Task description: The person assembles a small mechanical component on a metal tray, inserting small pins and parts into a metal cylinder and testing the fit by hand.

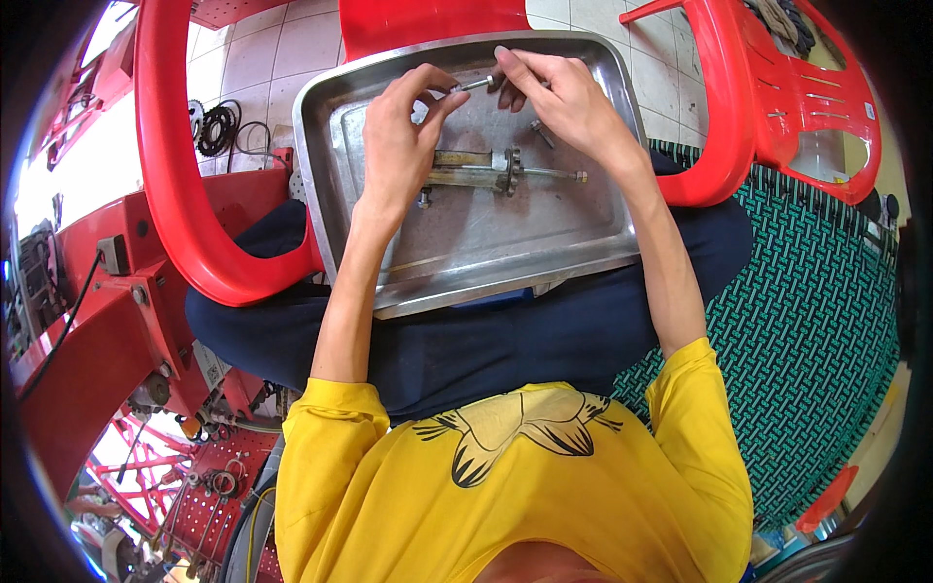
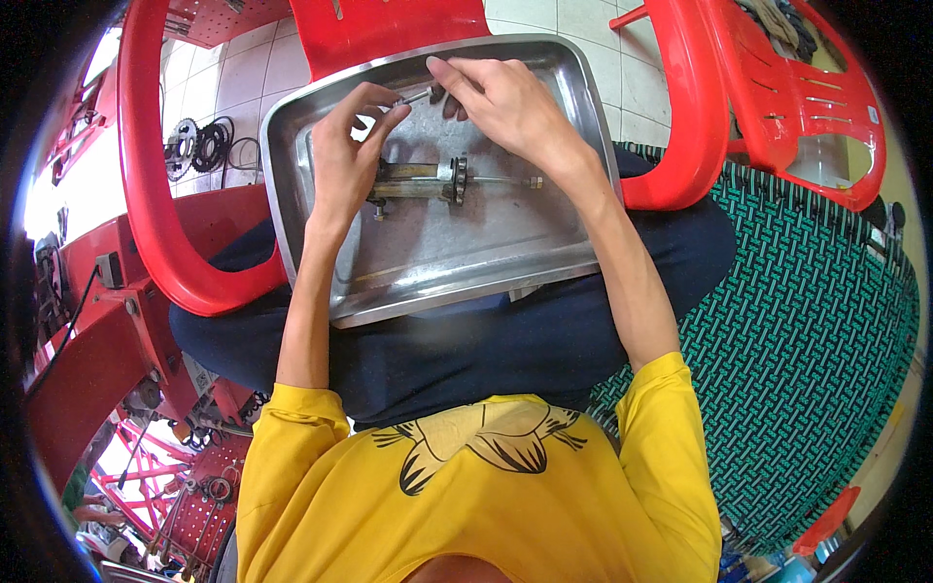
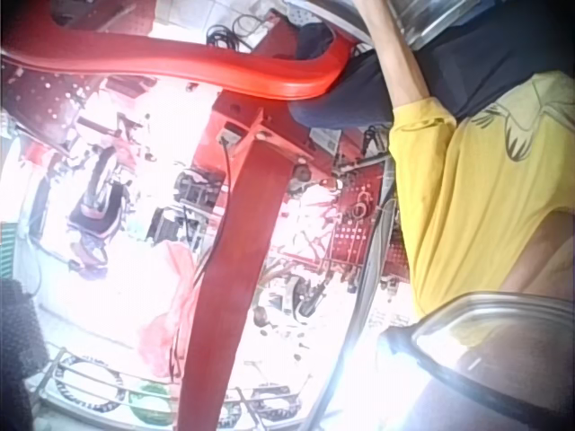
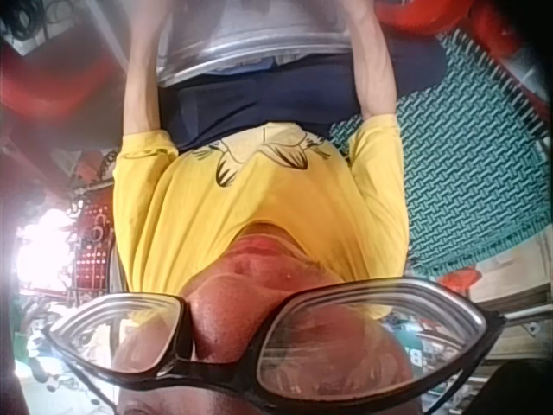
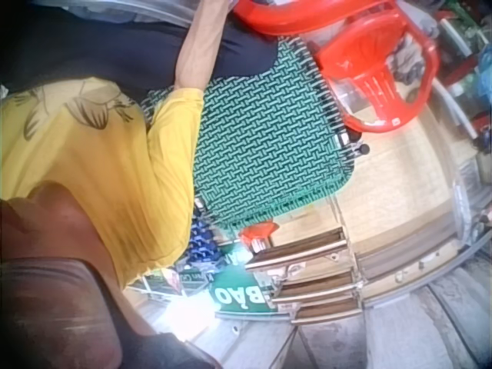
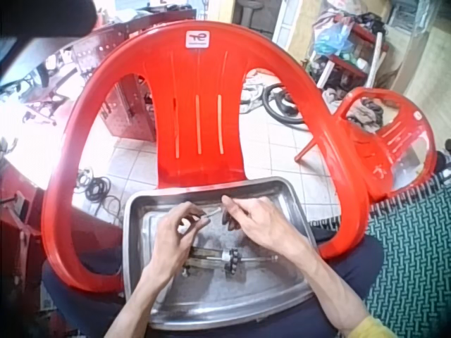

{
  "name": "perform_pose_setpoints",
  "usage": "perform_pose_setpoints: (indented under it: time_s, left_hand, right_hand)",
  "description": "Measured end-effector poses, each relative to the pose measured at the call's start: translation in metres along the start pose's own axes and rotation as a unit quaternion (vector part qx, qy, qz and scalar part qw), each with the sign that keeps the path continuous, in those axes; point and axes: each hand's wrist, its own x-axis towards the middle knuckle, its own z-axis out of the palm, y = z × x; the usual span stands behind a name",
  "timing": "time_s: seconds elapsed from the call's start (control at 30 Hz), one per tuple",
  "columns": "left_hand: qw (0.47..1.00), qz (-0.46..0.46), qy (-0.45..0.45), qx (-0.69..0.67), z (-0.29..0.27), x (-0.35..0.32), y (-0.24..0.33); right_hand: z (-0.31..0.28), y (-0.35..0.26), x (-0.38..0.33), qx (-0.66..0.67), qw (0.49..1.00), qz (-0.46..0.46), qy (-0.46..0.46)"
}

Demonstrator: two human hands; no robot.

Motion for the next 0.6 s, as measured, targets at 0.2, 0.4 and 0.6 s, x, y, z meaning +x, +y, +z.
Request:
perform_pose_setpoints:
  time_s: [0.2, 0.4, 0.6]
  left_hand:
    - [1.000, -0.011, 0.000, -0.004, 0.000, 0.000, 0.001]
    - [1.000, -0.002, -0.009, 0.012, 0.000, -0.001, 0.000]
    - [1.000, -0.014, -0.003, -0.006, 0.000, 0.000, 0.001]
  right_hand:
    - [0.004, 0.001, 0.000, 0.011, 0.999, -0.002, 0.045]
    - [-0.004, -0.003, -0.002, -0.036, 0.998, 0.046, -0.020]
    - [-0.002, -0.003, -0.006, -0.022, 0.998, -0.053, 0.019]
